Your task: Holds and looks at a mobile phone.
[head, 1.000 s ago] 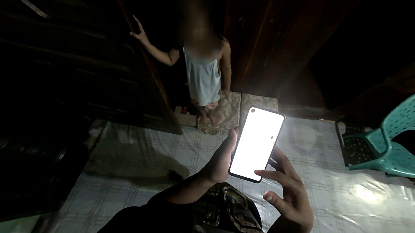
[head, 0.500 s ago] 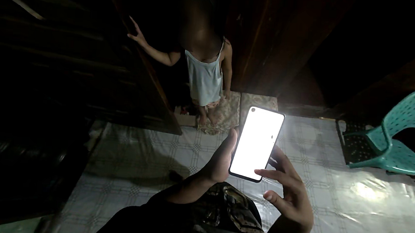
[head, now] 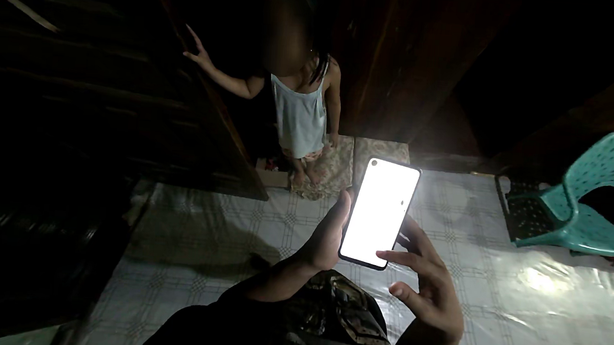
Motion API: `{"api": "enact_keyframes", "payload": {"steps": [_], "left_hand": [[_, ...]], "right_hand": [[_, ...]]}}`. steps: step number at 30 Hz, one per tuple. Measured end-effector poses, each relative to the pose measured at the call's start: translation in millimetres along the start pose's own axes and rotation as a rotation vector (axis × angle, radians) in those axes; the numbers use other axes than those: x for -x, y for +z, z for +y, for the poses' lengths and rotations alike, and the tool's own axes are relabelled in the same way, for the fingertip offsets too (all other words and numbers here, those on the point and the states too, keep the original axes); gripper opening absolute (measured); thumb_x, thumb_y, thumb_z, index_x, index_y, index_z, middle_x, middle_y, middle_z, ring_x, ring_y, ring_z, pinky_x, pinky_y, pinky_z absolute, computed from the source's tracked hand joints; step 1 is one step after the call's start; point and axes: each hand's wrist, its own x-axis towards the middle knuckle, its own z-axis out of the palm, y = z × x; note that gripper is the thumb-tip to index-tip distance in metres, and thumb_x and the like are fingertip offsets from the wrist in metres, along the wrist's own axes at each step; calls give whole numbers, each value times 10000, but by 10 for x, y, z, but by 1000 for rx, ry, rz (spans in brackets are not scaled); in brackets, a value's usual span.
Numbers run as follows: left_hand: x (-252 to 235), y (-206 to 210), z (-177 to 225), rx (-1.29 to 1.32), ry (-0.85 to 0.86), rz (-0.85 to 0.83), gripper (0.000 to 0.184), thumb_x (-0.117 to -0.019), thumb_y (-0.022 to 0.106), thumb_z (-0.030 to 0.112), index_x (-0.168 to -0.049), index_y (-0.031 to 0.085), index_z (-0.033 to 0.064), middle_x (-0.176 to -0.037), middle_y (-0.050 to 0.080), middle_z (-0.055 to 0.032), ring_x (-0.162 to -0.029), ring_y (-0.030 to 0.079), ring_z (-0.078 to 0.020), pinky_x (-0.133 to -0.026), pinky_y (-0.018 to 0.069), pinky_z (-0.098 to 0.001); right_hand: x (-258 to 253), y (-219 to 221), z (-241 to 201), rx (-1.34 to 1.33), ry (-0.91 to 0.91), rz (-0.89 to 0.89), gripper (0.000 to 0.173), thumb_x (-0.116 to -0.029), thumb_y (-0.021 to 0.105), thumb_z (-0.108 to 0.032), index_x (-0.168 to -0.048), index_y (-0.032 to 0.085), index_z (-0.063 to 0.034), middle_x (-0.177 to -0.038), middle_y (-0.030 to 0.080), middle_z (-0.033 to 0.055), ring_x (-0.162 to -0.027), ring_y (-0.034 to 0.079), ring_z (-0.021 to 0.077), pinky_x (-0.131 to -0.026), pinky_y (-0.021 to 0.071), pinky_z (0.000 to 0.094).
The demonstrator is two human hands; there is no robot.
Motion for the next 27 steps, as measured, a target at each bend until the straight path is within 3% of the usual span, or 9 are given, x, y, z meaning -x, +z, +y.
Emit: {"api": "enact_keyframes", "payload": {"steps": [7,12,16,22,27], "left_hand": [[-7,-6,-17,-12,-6,9,746,-1017,251,663,-1557,313,153,-1437,531,-37,-1281,551,-140,-1051,493,-361],[-5,-11,-22,-6,-17,9,752,-1014,249,670,-1557,316,153,-1430,538,-40,-1274,559,-144,-1046,497,-362],[-4,-17,-34,7,-28,1,755,-1011,249,675,-1551,322,152,-1408,554,-49,-1248,578,-151,-1028,511,-365],[26,4,-19,-7,-39,24,778,-1002,263,688,-1581,277,169,-1474,503,-29,-1310,529,-136,-1069,479,-360],[50,-15,-32,7,-25,9,784,-995,278,699,-1564,304,160,-1431,538,-45,-1271,562,-149,-1040,502,-368]], "right_hand": [[6,-8,11,4,27,5,476,-944,623,-581,-1216,725,-204,-1576,410,99,-1414,448,216,-1129,456,401],[-15,1,-5,-7,36,15,585,-943,629,-573,-1354,645,-156,-1572,417,87,-1419,434,179,-1105,467,349],[-16,-1,2,-15,25,9,615,-947,629,-563,-1393,610,-140,-1575,411,95,-1419,432,183,-1117,454,356],[4,11,-21,-13,31,10,607,-942,628,-574,-1372,630,-145,-1569,415,93,-1415,434,180,-1113,459,354],[25,17,-5,-15,15,-6,501,-943,631,-571,-1268,699,-195,-1574,408,102,-1408,453,220,-1118,467,404]]}}
